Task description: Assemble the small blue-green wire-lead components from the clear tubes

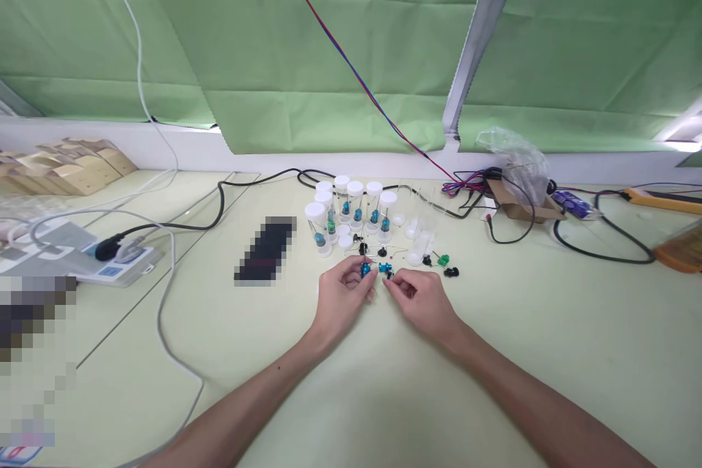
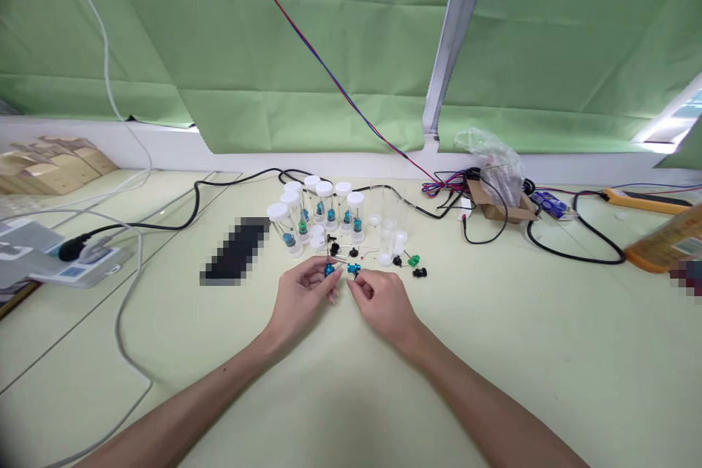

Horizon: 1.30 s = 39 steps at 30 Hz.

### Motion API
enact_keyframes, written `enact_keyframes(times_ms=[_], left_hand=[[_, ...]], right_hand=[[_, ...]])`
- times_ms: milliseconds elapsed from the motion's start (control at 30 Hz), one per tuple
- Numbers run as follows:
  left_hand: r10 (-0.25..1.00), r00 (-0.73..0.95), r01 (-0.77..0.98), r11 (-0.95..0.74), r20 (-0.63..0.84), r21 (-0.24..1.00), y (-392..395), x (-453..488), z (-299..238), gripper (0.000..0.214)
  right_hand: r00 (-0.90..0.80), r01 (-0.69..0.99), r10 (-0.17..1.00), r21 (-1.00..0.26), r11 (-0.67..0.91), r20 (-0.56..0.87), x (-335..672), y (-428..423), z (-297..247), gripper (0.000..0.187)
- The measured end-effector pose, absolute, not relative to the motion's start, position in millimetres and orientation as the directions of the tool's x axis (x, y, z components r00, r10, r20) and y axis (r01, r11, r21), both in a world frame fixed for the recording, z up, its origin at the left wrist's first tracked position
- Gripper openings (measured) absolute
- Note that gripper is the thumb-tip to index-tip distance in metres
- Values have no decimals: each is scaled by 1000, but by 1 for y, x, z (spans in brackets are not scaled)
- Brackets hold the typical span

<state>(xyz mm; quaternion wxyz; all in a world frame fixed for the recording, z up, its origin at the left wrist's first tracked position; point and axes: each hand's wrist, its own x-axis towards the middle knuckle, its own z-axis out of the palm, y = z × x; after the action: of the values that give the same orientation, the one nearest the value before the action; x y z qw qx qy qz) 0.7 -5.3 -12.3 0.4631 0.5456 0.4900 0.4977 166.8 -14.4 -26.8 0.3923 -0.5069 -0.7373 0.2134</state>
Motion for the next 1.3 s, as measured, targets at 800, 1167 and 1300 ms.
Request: enact_keyframes(times_ms=[800,1167,1300], left_hand=[[993,27,46,-116,115,992,-5,-2,-7,30],[953,-142,49,-264,269,963,1,-10,-5,32],[950,-121,99,-276,287,956,2,-11,-5,28]], right_hand=[[-348,676,900,-595,435,262,166,-14,-26,25],[-184,663,891,-617,424,415,172,-11,-27,30],[-162,651,890,-632,422,427,173,-9,-27,24]])
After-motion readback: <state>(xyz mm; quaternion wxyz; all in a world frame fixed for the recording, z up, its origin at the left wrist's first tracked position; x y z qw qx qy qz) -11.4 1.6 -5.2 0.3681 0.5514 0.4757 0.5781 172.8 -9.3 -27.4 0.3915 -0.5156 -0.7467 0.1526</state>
